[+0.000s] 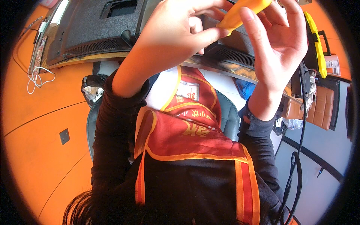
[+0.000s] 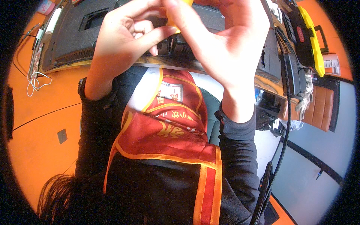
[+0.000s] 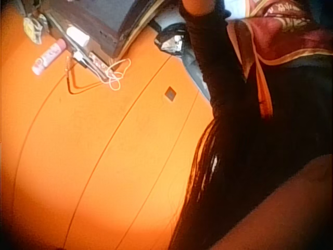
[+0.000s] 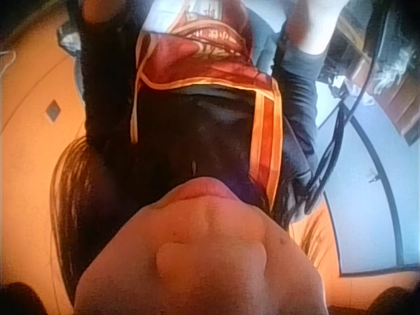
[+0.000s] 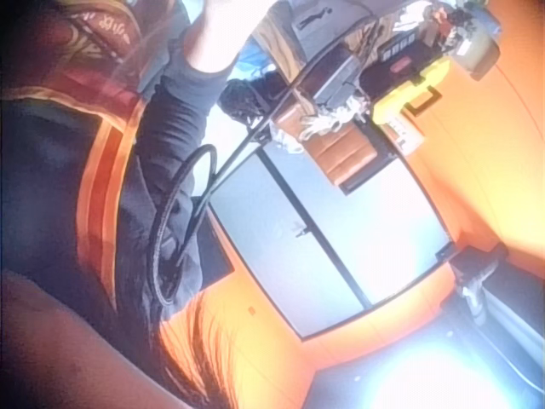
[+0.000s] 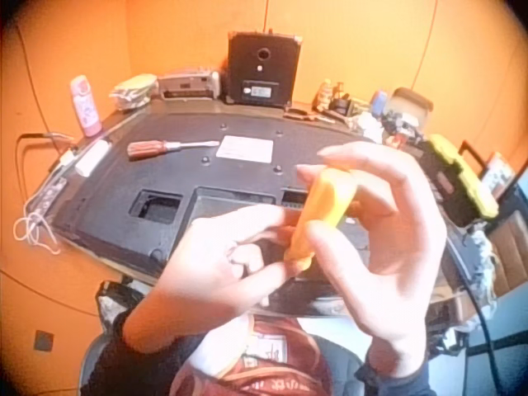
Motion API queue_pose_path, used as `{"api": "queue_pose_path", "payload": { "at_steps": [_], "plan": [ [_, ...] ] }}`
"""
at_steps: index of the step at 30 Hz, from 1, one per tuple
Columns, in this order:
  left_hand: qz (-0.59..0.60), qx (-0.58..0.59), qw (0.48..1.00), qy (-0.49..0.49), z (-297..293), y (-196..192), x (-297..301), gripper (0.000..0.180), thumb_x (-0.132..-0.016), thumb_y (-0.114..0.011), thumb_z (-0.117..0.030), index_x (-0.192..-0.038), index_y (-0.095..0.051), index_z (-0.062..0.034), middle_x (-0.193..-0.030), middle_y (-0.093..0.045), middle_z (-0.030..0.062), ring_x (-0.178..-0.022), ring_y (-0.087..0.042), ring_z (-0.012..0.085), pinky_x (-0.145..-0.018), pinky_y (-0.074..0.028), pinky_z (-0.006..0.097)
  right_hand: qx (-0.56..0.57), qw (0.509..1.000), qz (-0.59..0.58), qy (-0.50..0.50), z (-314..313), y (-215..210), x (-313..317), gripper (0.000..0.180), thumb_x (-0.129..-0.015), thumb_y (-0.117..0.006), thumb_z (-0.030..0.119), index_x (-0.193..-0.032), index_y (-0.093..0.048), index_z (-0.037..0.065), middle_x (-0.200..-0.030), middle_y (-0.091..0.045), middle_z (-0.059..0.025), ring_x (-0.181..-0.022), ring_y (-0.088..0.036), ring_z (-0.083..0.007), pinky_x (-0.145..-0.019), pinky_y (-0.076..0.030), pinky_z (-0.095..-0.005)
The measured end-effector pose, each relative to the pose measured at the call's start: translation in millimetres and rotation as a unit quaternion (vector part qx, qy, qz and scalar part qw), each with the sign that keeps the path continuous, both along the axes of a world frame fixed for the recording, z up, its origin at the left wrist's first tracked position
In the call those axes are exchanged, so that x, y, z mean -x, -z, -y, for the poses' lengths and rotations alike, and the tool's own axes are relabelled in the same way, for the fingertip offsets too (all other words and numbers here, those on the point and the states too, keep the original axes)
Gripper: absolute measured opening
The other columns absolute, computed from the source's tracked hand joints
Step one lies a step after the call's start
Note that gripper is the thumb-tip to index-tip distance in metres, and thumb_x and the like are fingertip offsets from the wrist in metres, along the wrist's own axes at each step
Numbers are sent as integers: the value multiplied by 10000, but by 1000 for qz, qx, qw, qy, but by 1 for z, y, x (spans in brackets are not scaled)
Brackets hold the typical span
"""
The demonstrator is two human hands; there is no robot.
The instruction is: The person uses a screwdriver to remove screws from the back of a CRT television, then lifts off the rear cover to expose the internal circuit boards and components.
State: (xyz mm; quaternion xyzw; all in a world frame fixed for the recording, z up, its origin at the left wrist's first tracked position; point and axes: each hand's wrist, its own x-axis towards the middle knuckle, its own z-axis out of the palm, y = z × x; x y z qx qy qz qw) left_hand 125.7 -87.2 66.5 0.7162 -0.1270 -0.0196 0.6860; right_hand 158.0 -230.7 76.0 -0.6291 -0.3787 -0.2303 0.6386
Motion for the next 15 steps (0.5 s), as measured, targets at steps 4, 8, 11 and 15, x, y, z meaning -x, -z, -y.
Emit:
{"api": "queue_pose_path", "payload": {
  "at_steps": [4,8,11,15],
  "plan": [
    [51,-33,997,-47,4,1,7,370,-789,-616,3,-1147,-533,49,-972,-634,73,-582,-481,8,-494,-377,133,76,989,-84,92,8,-15,17,489,-676,-695,-75,-1137,-537,-36,-1051,-580,-119,-881,-598,-173,-707,-528,-266],
    [39,106,984,-139,7,12,10,354,-811,-585,-4,-1154,-526,58,-1011,-628,135,-598,-547,50,-516,-455,159,6,997,-41,68,8,-6,6,487,-673,-692,-98,-1133,-544,-40,-1069,-581,-116,-883,-587,-152,-704,-524,-250],
    [-4,62,982,-176,-1,20,13,340,-830,-555,-7,-1161,-518,64,-1028,-622,134,-590,-548,47,-527,-453,152,-13,999,15,48,14,1,-3,510,-674,-692,-102,-1154,-530,-42,-1080,-583,-118,-877,-585,-144,-702,-522,-246],
    [76,-32,973,-215,-4,31,23,261,-845,-542,2,-1103,-574,20,-982,-654,78,-590,-557,31,-462,-365,134,-3,999,14,49,18,5,-4,496,-672,-688,-110,-1141,-542,-40,-1086,-581,-121,-866,-588,-146,-686,-523,-238]
  ]
}}
